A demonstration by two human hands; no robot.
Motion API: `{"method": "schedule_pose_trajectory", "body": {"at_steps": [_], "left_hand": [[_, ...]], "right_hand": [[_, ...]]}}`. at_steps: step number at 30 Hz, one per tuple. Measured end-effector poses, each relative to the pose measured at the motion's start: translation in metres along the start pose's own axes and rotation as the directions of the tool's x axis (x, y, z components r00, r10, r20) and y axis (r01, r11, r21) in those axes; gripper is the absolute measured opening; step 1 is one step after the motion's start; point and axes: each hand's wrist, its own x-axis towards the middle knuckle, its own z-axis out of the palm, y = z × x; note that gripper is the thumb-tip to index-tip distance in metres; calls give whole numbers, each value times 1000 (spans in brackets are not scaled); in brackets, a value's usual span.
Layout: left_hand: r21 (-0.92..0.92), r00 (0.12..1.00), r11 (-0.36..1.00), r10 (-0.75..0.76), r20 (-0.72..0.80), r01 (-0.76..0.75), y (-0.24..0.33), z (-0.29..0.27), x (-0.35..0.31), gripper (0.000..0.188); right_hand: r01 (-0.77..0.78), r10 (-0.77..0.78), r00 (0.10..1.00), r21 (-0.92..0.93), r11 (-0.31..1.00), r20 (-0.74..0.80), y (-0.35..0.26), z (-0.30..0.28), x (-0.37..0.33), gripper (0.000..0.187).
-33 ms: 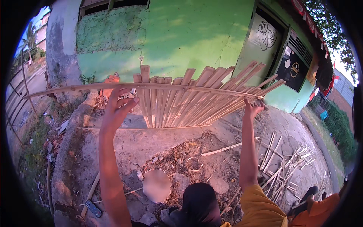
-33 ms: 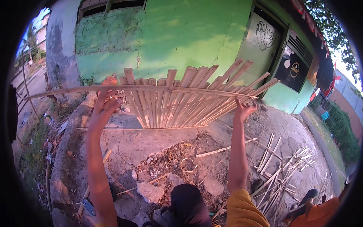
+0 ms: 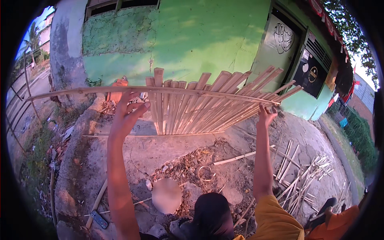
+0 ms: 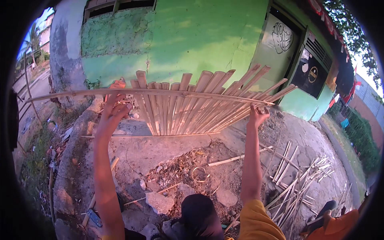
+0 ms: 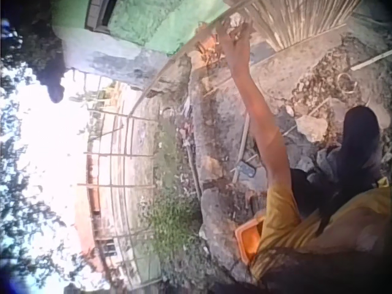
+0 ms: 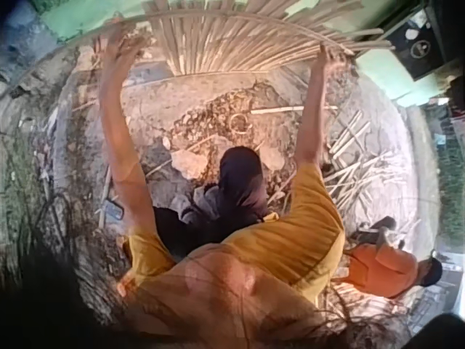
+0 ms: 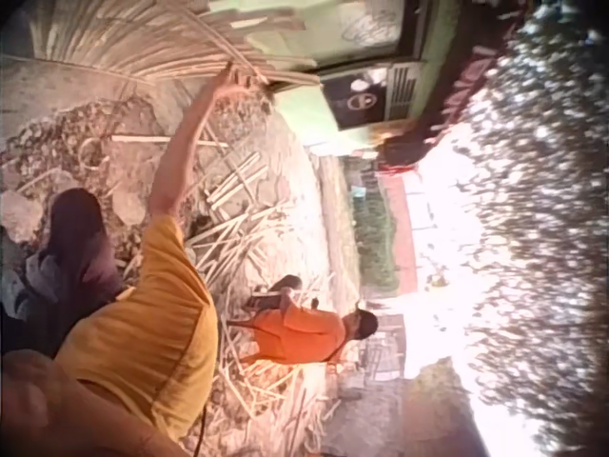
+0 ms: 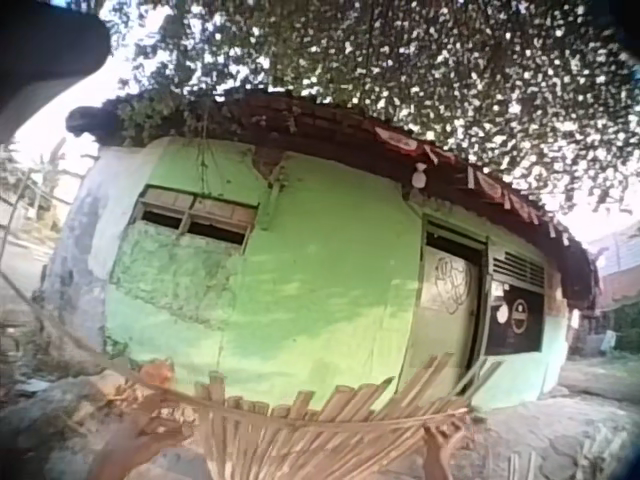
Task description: The person assembles a bamboo screen by aligning thin bamboo slats on a frame and hammering small nails through a crossbar into the slats to secure them.
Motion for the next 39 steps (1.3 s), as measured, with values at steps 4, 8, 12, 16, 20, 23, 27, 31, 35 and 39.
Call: {"method": "schedule_pose_trajectory", "body": {"at_steps": [4,8,12,16,20,23,27,31,35,39], "left_hand": [[68,996,997,35,80,-41,-9,12,2,92],[145,999,989,31,45,-37,-11,17,6,93],[158,1000,987,-6,13,4,-15,17,11,94],[104,999,994,34,21,-36,-11,11,11,82],[46,996,995,89,28,-90,3,-13,7,61],[123,984,986,93,154,-113,0,-34,19,37],[703,802,659,557,-218,-267,51,-36,-4,46],[867,616,445,754,-227,-225,70,-59,-15,60],[881,633,430,742,-220,-198,62,-85,-15,65],[887,657,439,713,-246,-145,59,-107,-21,62]], "right_hand": [[-255,215,966,416,873,142,14,5,2,45],[-381,244,920,552,742,308,-4,9,-14,75],[-496,368,847,325,805,383,-32,26,-24,104],[-553,358,827,509,660,433,-39,71,-4,106],[-572,378,818,532,625,435,-13,120,32,73],[-570,397,821,558,603,409,17,133,70,51],[-604,468,796,554,573,384,6,165,53,48],[-643,455,753,383,663,475,-28,189,12,88],[-605,430,788,423,674,441,-32,198,12,93],[-515,428,857,439,736,286,-25,211,13,58]]}}
